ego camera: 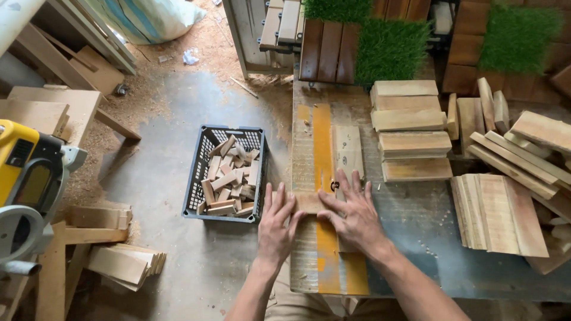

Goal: The person repeatedly picks up small rectangular wooden blocks from a pile and rubs them against a stationary sanding surface on a workbench. They handle the blocks one by one, turning them over to smooth different sides, and place the finished pieces into a black plastic crate.

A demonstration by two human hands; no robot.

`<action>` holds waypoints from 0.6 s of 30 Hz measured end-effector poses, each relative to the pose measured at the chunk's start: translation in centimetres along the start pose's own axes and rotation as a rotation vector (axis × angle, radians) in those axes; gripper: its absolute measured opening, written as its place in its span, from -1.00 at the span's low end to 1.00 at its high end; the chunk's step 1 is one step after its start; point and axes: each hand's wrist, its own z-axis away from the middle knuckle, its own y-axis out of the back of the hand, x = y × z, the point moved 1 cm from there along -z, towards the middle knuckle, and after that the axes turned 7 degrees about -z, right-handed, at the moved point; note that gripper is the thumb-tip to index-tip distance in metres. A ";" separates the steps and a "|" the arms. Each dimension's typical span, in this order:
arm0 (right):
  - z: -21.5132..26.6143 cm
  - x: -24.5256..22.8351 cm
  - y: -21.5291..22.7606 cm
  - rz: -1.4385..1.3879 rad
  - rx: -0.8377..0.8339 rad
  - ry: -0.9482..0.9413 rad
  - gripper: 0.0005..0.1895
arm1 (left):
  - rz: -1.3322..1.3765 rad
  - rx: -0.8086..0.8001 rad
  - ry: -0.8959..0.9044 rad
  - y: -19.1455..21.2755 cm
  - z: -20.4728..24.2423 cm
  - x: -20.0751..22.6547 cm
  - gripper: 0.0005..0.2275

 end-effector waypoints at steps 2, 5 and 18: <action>-1.2 0.5 -0.1 0.036 0.020 -0.047 -0.46 | -0.050 0.061 -0.002 -0.8 -1.3 -0.7 -0.60; -2.9 1.3 0.1 0.065 0.045 -0.095 -0.51 | -0.120 0.132 -0.026 -2.1 -2.9 -2.0 -0.60; -4.5 1.8 0.7 0.056 0.025 -0.118 -0.47 | -0.132 0.173 -0.057 -2.1 -4.5 -2.0 -0.60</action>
